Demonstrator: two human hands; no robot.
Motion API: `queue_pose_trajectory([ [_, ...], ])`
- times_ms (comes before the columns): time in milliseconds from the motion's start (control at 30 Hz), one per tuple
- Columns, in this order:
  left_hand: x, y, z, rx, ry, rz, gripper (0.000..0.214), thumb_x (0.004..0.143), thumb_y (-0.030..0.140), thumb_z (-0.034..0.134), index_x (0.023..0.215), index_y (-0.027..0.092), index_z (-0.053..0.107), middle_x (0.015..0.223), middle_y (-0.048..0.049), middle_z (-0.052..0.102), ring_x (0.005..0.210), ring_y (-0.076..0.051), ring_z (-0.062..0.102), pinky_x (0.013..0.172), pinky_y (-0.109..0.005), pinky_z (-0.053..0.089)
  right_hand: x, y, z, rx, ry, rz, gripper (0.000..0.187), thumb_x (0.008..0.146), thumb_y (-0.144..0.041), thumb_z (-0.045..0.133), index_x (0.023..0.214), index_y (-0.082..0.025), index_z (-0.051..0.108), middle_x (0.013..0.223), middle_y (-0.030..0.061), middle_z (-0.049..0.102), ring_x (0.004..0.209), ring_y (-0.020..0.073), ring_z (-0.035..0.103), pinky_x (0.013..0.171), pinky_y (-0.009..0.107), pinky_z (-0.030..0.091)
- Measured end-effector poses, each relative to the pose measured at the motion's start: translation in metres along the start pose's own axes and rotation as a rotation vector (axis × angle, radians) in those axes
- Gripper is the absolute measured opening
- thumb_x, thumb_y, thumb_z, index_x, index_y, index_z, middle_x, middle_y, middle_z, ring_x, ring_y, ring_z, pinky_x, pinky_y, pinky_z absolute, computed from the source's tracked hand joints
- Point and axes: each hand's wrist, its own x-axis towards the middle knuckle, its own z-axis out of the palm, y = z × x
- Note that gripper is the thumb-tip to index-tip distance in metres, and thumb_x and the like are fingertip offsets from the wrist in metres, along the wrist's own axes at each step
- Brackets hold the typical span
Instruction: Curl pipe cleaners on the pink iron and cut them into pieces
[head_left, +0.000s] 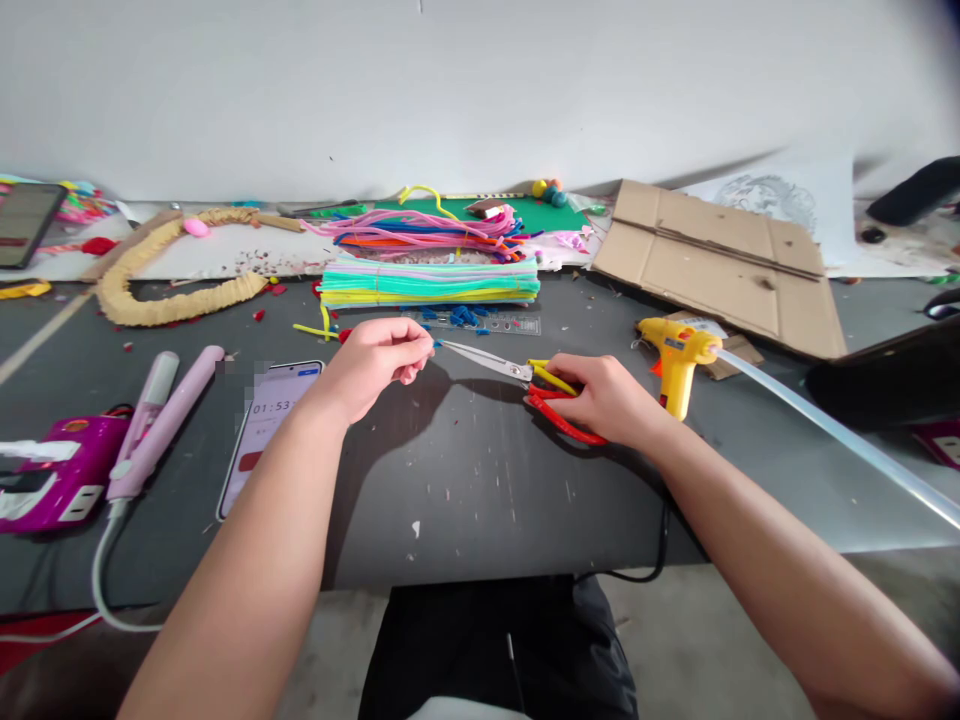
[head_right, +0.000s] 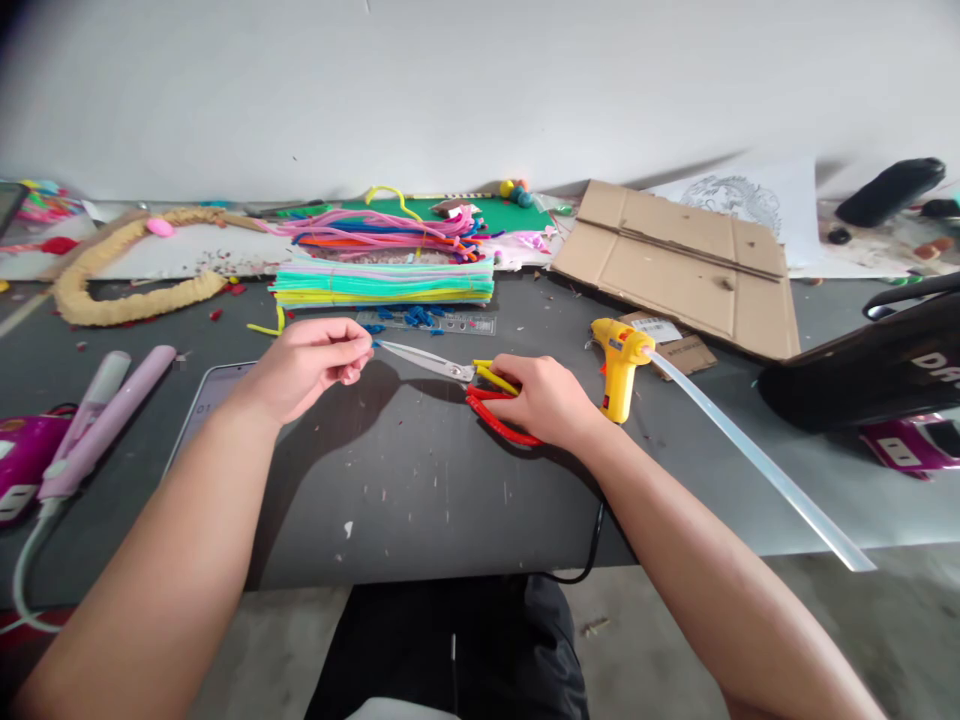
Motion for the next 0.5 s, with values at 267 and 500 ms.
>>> queue_pose_trajectory([
  [267,0.0002,0.0004,0.0004,-0.007,0.019,0.028,0.014,0.073,0.025,0.072,0.072,0.015,0.064,0.068,-0.003,0.057,0.059,-0.01,0.049,0.054,-0.024,0.036,-0.0028,-0.005,0.0001,0.047,0.058,0.005,0.032,0.081,-0.051,0.061,0.075,-0.021,0.05,0.063,-0.0029,0.05,0.06,0.0129,0.036,0.057,0.027,0.029],
  [500,0.0,-0.0003,0.0,0.012,0.032,0.016,0.015,0.072,0.027,0.073,0.074,0.014,0.066,0.069,-0.003,0.058,0.059,-0.01,0.05,0.055,-0.025,0.037,-0.002,-0.0054,-0.0005,0.018,0.006,0.006,0.028,0.079,-0.046,0.063,0.074,-0.021,0.05,0.063,-0.0028,0.049,0.06,0.0124,0.034,0.056,0.025,0.028],
])
